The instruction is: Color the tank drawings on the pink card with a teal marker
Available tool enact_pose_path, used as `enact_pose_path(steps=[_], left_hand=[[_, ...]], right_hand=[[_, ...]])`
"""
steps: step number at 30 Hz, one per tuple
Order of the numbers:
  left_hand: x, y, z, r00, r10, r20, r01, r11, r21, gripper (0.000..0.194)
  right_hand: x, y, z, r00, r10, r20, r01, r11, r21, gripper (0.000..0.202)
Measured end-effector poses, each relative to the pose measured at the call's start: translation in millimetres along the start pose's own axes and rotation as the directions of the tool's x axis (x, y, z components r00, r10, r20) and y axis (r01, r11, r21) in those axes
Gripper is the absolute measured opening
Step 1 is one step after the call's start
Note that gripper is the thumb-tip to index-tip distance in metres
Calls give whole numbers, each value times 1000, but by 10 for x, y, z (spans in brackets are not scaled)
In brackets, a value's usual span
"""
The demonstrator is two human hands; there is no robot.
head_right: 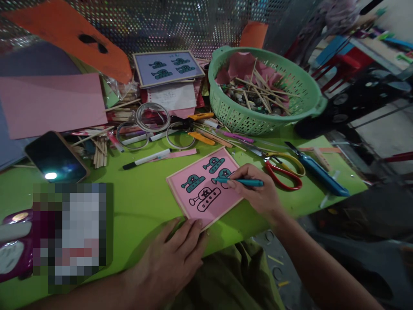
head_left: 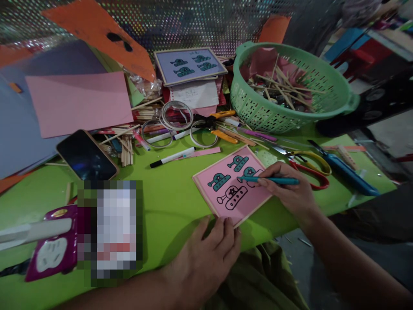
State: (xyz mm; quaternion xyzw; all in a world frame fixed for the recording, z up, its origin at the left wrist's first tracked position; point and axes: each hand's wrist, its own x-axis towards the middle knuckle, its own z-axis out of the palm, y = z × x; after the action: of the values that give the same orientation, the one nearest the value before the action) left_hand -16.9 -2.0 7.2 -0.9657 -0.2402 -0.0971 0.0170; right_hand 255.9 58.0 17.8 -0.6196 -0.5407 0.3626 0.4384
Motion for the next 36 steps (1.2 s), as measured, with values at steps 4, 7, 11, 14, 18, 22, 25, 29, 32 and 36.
enact_pose_path(steps=[4,7,11,14,18,22,25,29,32,36], left_hand=[[-1,4,15,1000,-4,-9,4,1000,-12,39],[-3,11,28,1000,-7,-25,7,1000,-19,39],[-4,8,23,1000,3,-13,-3,1000,-18,40],[-2,0,0,1000,7,8,-7,1000,-13,41],[-2,0,-11,1000,11,16,-10,1000,-6,41],[-9,7,2,1000,15,27,-15,1000,-2,42],[-11,5,1,999,16,28,-16,1000,0,42],[-7,-3,-6,1000,15,26,-15,1000,-6,42],[-10,-6,1,1000,14,22,-14,1000,-3,42],[-13,-3,3,999,23,36,-24,1000,13,43]], right_hand=[[1,9,-6,1000,-19,4,19,1000,2,32],[1,16,-3,1000,-8,-1,8,1000,17,32],[0,21,4,1000,2,4,-2,1000,9,35],[1,16,8,1000,8,4,-8,1000,9,36],[4,4,12,1000,-11,0,11,1000,6,33],[0,6,7,1000,-7,1,7,1000,-8,34],[-5,22,-1,1000,-3,4,3,1000,-9,36],[-7,39,-5,1000,1,0,-1,1000,8,35],[-5,33,-3,1000,-2,4,2,1000,29,33],[-3,16,1,1000,-8,-5,8,1000,6,31]])
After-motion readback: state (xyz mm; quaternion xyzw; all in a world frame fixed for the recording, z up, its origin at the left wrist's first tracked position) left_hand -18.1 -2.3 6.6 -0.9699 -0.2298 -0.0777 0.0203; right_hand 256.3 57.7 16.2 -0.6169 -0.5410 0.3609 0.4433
